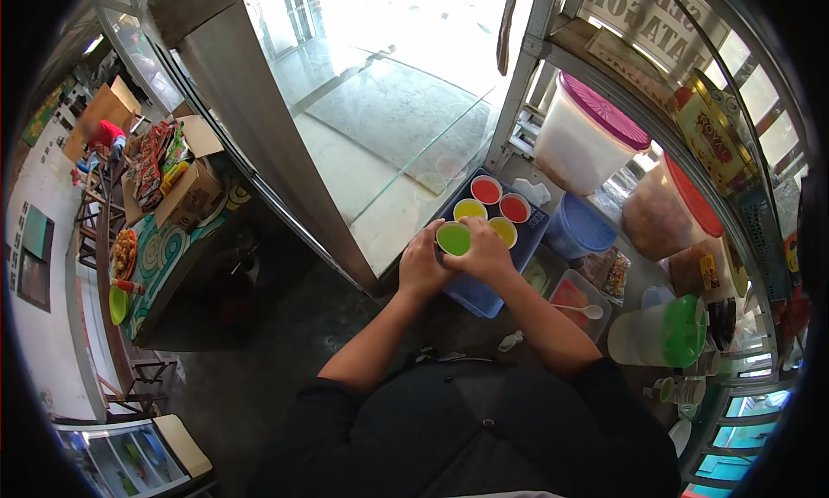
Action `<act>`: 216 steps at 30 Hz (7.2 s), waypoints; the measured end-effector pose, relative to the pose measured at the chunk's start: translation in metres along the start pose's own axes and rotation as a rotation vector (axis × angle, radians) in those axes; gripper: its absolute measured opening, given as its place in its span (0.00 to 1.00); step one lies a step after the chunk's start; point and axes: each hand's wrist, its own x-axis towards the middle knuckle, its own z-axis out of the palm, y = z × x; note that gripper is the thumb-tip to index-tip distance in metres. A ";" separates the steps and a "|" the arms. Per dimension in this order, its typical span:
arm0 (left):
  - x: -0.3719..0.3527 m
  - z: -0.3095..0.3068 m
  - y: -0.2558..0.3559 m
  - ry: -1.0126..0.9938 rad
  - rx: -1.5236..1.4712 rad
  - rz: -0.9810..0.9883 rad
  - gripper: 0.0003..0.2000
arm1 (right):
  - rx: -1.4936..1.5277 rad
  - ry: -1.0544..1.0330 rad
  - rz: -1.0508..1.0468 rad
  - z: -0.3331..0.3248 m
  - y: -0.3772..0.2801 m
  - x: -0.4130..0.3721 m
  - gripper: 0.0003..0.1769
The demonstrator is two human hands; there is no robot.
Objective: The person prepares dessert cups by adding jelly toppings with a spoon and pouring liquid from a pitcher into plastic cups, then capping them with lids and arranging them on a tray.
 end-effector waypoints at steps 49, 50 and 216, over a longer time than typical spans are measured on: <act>0.001 0.034 0.005 -0.090 0.631 -0.048 0.42 | 0.042 0.263 0.139 -0.063 0.148 -0.202 0.34; 0.001 0.036 0.006 -0.103 0.647 -0.071 0.42 | 0.064 0.282 0.168 -0.060 0.165 -0.215 0.34; -0.021 -0.018 -0.008 -0.153 0.256 0.198 0.09 | -0.285 -0.349 -0.160 -0.014 0.038 -0.050 0.39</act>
